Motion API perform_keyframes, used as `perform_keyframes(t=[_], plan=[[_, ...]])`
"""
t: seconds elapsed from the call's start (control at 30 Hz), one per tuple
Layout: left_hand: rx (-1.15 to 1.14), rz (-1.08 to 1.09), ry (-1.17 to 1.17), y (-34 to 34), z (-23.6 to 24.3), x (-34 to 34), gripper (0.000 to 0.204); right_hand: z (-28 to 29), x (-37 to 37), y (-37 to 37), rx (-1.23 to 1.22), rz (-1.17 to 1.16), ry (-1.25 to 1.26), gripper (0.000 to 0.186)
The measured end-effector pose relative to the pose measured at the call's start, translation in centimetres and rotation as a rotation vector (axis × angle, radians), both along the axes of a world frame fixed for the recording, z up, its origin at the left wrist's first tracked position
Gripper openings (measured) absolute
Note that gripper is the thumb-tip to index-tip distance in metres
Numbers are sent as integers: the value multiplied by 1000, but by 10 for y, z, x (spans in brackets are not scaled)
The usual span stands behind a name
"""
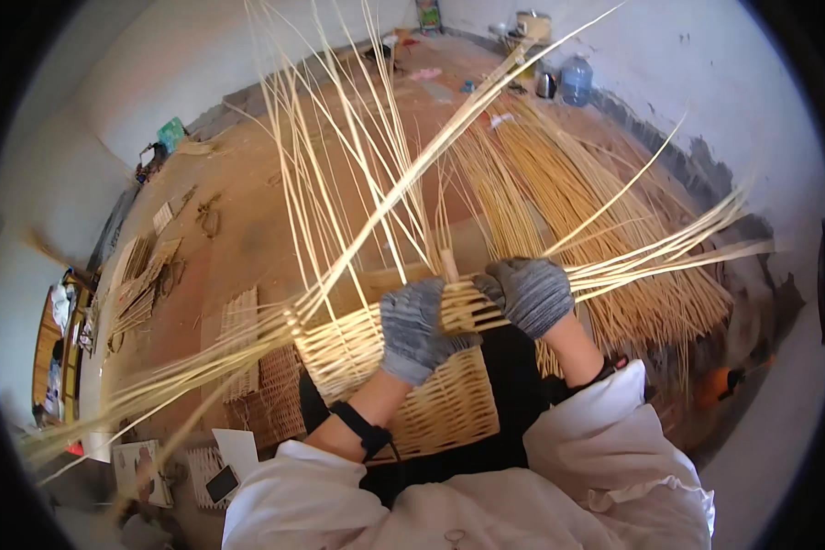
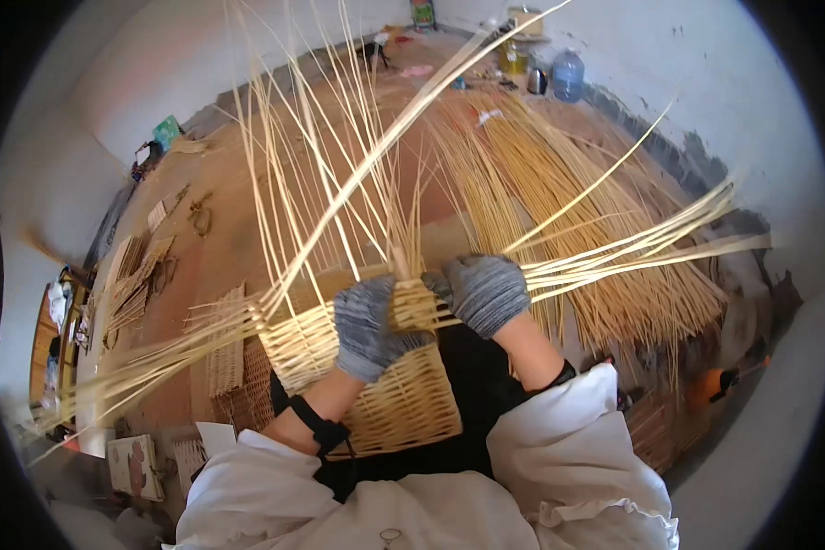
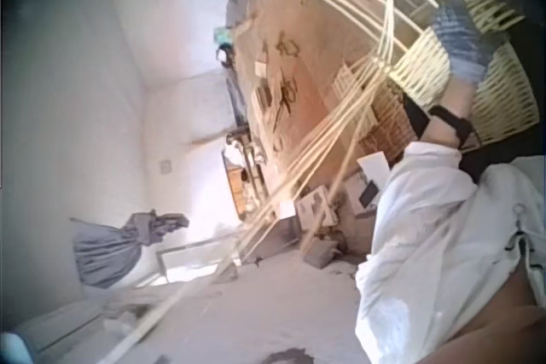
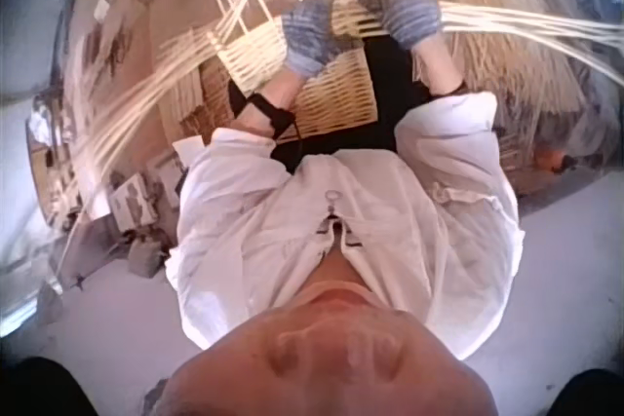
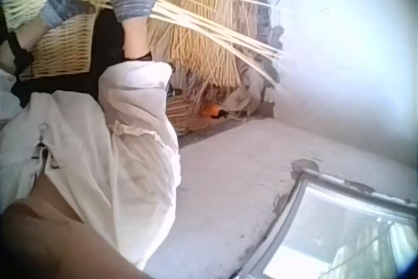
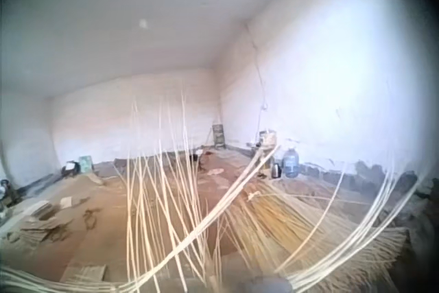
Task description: The person weaves a basket by hand, interlacing thin wooden strips through vertical spokes and measuring the width with a tape measure. They then lift and turn the basket to continue weaving the strips along the sides.
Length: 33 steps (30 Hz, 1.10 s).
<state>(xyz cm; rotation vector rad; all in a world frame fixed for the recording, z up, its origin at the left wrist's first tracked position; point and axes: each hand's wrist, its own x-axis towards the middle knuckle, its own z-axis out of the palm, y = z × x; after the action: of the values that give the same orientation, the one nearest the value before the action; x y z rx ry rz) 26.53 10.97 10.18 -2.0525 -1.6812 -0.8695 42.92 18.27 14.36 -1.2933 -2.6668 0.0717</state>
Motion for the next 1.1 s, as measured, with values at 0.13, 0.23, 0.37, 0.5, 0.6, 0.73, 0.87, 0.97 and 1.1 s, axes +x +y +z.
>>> perform_keyframes(t=[0.13, 0.23, 0.37, 0.5, 0.6, 0.73, 0.87, 0.97, 1.1], plan=[[20, -15, 21, -1, -6, -17, 76, 13, 40, -7, -105, 470, 868, 32], [-23, 64, 290, -18, 5, -39, 75, -15, 122, -20, -662, 334, 1377, 33], [-133, -44, 425, -30, -13, -24, 68, -236, 308, -34, -145, -454, 916, 25], [-266, -77, 296, -86, -18, -51, 77, -315, 333, -122, -1125, -914, -247, 35], [-306, 166, 167, -156, -8, -85, 83, -406, 352, -184, -1247, -1020, -246, 46], [-876, 598, -739, -219, -4, -109, 65, -430, 352, -187, -1290, -1089, -40, 66], [-855, 764, -754, -237, 17, -97, 42, -450, 307, -133, -738, -1338, -187, 54], [-1106, 692, -688, -184, 18, -58, 39, -476, 367, -110, -525, -1218, -210, 52], [-1194, 800, -823, -212, 42, -67, 35, -524, 387, -91, -563, -1072, -204, 50]])
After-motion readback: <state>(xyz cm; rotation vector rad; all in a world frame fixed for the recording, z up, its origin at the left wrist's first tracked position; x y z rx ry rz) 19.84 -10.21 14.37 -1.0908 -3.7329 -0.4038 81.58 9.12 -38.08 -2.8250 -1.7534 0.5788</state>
